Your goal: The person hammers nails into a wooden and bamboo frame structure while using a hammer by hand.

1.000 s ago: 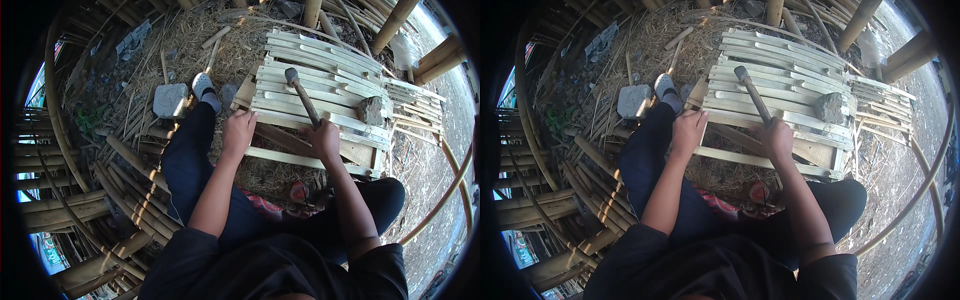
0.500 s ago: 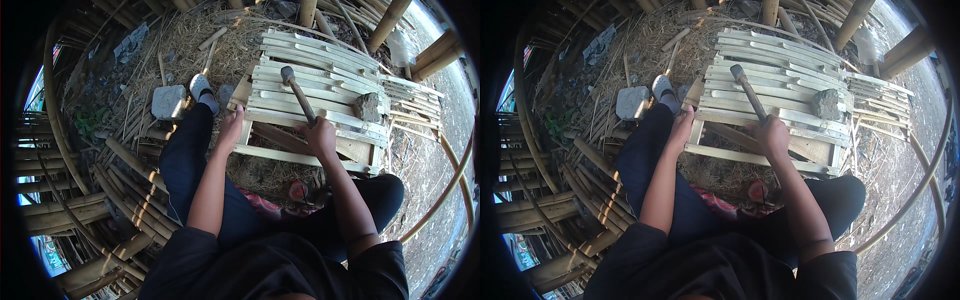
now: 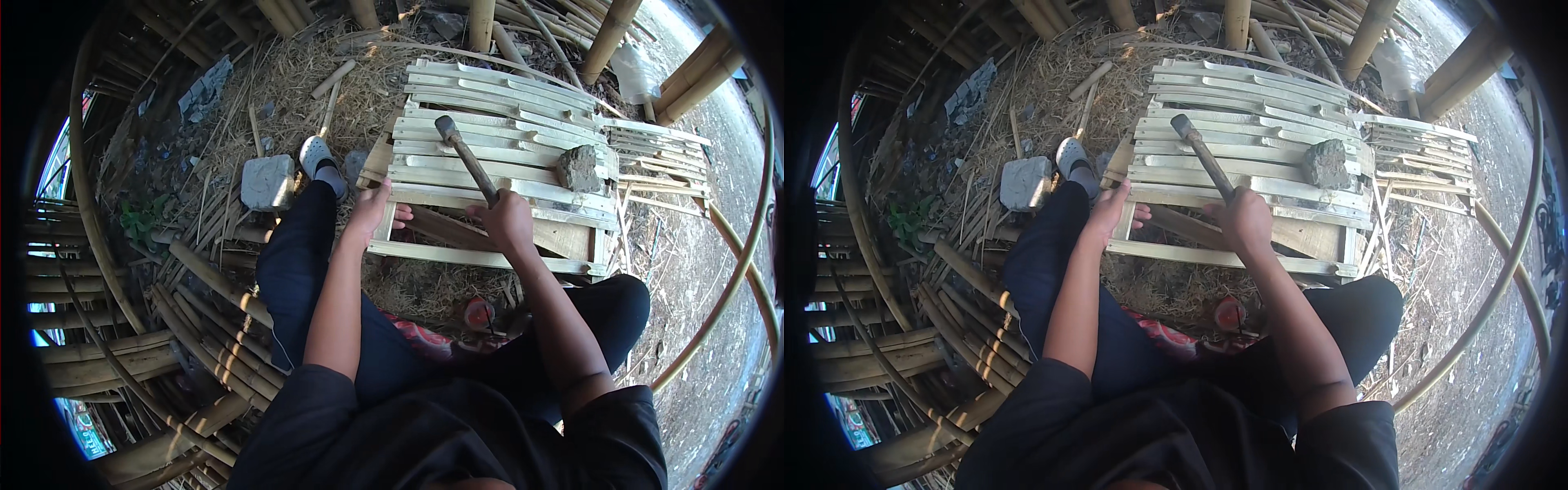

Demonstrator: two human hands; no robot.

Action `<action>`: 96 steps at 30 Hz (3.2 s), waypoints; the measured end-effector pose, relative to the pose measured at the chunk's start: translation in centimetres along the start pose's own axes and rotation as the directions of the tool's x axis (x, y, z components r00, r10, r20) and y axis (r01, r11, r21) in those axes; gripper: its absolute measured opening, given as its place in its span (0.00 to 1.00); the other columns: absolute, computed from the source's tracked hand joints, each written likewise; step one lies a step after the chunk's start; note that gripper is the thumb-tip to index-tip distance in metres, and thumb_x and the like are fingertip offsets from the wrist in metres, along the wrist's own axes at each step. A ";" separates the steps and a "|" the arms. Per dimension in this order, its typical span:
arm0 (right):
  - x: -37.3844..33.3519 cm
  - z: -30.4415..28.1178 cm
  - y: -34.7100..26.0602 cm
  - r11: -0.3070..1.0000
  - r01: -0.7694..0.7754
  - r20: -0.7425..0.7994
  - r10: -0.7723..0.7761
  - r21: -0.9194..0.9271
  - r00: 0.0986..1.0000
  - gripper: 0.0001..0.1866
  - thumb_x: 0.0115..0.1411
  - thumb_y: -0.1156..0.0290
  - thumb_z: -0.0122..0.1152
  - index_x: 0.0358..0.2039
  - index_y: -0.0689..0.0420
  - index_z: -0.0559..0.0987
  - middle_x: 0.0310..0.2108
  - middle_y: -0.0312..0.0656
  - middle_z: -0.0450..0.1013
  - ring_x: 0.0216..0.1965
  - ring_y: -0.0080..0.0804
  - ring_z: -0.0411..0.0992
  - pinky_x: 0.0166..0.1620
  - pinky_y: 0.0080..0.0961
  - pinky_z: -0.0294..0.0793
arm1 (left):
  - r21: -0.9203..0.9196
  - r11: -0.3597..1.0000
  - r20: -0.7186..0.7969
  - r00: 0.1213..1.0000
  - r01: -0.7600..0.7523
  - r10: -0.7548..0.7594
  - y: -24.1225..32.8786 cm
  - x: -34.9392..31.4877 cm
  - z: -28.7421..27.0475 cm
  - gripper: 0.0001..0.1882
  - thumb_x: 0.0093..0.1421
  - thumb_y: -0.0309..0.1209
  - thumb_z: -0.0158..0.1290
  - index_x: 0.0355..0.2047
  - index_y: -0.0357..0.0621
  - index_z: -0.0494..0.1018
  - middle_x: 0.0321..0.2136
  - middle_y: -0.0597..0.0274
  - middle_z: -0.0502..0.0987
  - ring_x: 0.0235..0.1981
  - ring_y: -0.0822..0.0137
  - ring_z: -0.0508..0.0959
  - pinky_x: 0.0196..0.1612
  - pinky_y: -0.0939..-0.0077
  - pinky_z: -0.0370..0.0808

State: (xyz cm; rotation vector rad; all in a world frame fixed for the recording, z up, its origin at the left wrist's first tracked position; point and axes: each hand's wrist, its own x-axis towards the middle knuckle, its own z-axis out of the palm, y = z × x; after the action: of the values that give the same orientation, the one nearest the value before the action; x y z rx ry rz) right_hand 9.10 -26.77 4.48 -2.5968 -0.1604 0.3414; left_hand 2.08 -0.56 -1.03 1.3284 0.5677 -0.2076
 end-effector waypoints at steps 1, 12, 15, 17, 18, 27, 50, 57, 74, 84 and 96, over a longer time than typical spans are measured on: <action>-0.1 -0.1 0.0 1.000 -0.003 -0.009 0.003 0.002 1.000 0.26 0.50 0.51 0.77 0.34 0.64 0.81 0.30 0.56 0.80 0.35 0.53 0.80 0.40 0.46 0.78 | 0.034 0.999 -0.002 0.999 -0.036 0.036 -0.2 0.2 -0.2 0.32 0.71 0.56 0.44 0.48 0.33 0.73 0.32 0.49 0.82 0.31 0.60 0.85 0.30 0.70 0.83; -2.3 -2.7 3.9 0.993 0.058 -0.231 -0.033 0.100 0.972 0.24 0.61 0.53 0.66 0.26 0.66 0.80 0.23 0.61 0.76 0.30 0.61 0.78 0.36 0.49 0.76 | 0.071 0.996 -0.024 0.999 -0.047 0.049 -1.2 0.9 -0.4 0.34 0.71 0.57 0.43 0.48 0.31 0.71 0.32 0.47 0.82 0.31 0.59 0.85 0.31 0.68 0.85; -2.4 -3.6 6.3 0.972 0.022 -0.245 0.038 0.235 0.969 0.26 0.61 0.52 0.67 0.24 0.67 0.79 0.21 0.62 0.74 0.28 0.62 0.77 0.33 0.48 0.75 | 0.036 0.998 0.022 0.999 -0.044 0.043 -0.7 0.9 -0.3 0.33 0.72 0.56 0.41 0.50 0.31 0.70 0.34 0.46 0.82 0.33 0.58 0.85 0.34 0.67 0.86; -3.4 -4.7 6.1 0.989 -0.003 -0.249 0.041 0.150 0.968 0.26 0.61 0.52 0.67 0.24 0.68 0.79 0.21 0.61 0.74 0.27 0.62 0.77 0.33 0.48 0.74 | 0.003 0.999 0.069 0.997 -0.035 0.034 -0.4 0.5 -0.4 0.33 0.73 0.54 0.40 0.51 0.30 0.69 0.37 0.44 0.82 0.36 0.57 0.85 0.35 0.66 0.86; -3.6 -4.8 6.2 0.988 0.006 -0.244 0.032 0.155 0.969 0.26 0.61 0.52 0.67 0.24 0.68 0.79 0.21 0.61 0.74 0.27 0.62 0.77 0.33 0.48 0.74 | -0.006 0.999 0.078 0.996 -0.044 0.044 -0.6 0.5 -0.8 0.33 0.74 0.53 0.38 0.52 0.28 0.69 0.38 0.42 0.81 0.37 0.54 0.85 0.36 0.63 0.86; -4.7 -4.5 4.9 0.983 0.004 -0.174 0.029 0.185 0.984 0.28 0.60 0.51 0.68 0.25 0.70 0.79 0.20 0.62 0.74 0.26 0.61 0.77 0.32 0.47 0.75 | 0.161 0.987 -0.036 0.999 -0.012 0.018 -0.1 -0.3 -0.2 0.36 0.73 0.57 0.38 0.50 0.29 0.70 0.34 0.44 0.82 0.33 0.57 0.86 0.33 0.65 0.86; -6.7 2.4 -1.7 0.942 0.098 0.229 -0.178 0.321 0.957 0.39 0.69 0.39 0.48 0.25 0.70 0.77 0.19 0.58 0.71 0.26 0.50 0.72 0.35 0.45 0.71 | -0.050 0.976 -0.167 0.965 -0.212 0.201 -3.8 0.8 -1.3 0.21 0.65 0.46 0.57 0.31 0.38 0.78 0.16 0.61 0.76 0.13 0.68 0.78 0.15 0.73 0.74; -7.1 2.3 -2.6 0.930 0.075 0.237 -0.168 0.360 0.957 0.39 0.70 0.39 0.48 0.25 0.70 0.75 0.16 0.52 0.67 0.21 0.38 0.65 0.31 0.42 0.68 | -0.058 0.937 -0.141 0.932 -0.346 0.335 -5.3 2.1 -2.5 0.19 0.66 0.43 0.56 0.27 0.37 0.78 0.17 0.60 0.78 0.13 0.66 0.78 0.16 0.73 0.73; -7.4 1.7 -3.1 0.944 0.151 0.164 -0.205 0.294 0.965 0.38 0.71 0.41 0.47 0.25 0.71 0.75 0.16 0.56 0.67 0.20 0.48 0.68 0.31 0.44 0.69 | -0.132 0.937 -0.161 0.939 -0.324 0.302 -5.7 2.2 -1.9 0.17 0.66 0.40 0.56 0.33 0.36 0.81 0.18 0.57 0.79 0.14 0.65 0.79 0.16 0.72 0.74; -8.0 -1.1 -3.6 0.970 0.210 0.263 -0.237 0.125 0.935 0.28 0.63 0.49 0.64 0.28 0.69 0.79 0.20 0.60 0.73 0.26 0.60 0.76 0.34 0.47 0.74 | -0.107 0.937 -0.215 0.928 -0.333 0.306 -5.3 1.4 -1.7 0.17 0.65 0.40 0.57 0.36 0.35 0.81 0.18 0.56 0.79 0.13 0.66 0.79 0.14 0.73 0.74; -1.8 1.4 1.1 0.968 0.165 -0.126 -0.191 -0.192 0.974 0.18 0.58 0.58 0.69 0.29 0.62 0.79 0.25 0.55 0.78 0.30 0.57 0.79 0.35 0.48 0.78 | -0.073 0.956 -0.174 0.948 -0.283 0.267 -4.1 0.6 -1.3 0.17 0.66 0.41 0.55 0.31 0.37 0.78 0.19 0.57 0.79 0.16 0.67 0.80 0.17 0.75 0.73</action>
State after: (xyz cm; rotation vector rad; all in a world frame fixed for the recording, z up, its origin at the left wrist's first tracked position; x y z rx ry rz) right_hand 6.98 -27.38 3.08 -2.7468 -0.3874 0.0772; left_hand 0.31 -0.24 -5.03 1.3211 0.5146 0.1577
